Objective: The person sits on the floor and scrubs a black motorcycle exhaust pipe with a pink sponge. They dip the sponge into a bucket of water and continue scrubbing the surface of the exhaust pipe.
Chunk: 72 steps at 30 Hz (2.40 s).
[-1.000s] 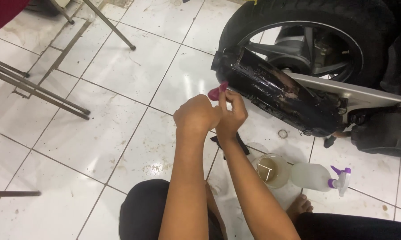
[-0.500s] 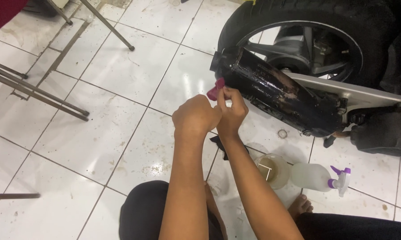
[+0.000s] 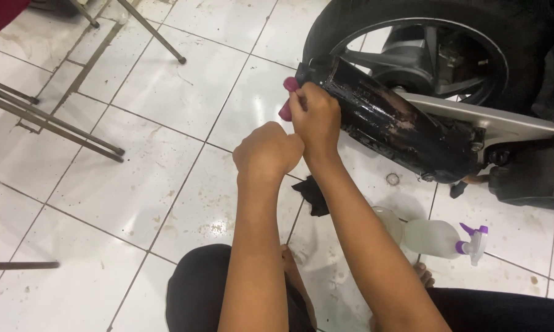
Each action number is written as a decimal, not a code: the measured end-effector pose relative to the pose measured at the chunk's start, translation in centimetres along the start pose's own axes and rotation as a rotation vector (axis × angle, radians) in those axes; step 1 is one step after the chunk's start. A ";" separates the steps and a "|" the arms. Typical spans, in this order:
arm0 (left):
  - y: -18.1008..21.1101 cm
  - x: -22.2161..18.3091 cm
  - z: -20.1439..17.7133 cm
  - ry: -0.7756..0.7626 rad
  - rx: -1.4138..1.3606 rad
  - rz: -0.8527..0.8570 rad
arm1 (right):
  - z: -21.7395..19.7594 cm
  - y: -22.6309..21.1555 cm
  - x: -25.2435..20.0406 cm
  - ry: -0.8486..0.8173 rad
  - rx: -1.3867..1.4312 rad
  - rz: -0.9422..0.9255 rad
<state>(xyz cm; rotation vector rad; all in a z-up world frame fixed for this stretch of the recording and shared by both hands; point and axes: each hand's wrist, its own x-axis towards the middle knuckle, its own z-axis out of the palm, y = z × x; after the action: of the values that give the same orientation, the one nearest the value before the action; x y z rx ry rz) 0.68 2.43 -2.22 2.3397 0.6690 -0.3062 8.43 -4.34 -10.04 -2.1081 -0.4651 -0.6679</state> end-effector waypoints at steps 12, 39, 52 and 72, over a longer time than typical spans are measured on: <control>0.4 -0.1 0.3 -0.017 -0.017 -0.008 | -2.4 0.8 -0.4 -0.042 0.015 -0.043; 0.5 1.0 1.4 -0.024 0.005 -0.001 | -7.9 4.3 -2.6 0.158 0.061 0.183; 0.3 0.7 1.4 -0.029 0.023 0.023 | -5.0 3.1 -6.5 0.171 -0.015 0.192; 1.0 -0.4 0.6 -0.022 0.008 -0.043 | -6.0 1.8 -8.2 -0.131 1.275 1.243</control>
<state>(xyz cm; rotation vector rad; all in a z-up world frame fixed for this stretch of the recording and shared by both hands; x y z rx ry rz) 0.84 1.21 -1.97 2.3287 0.7093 -0.3535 1.14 -10.99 -13.20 -0.8529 0.3505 0.4505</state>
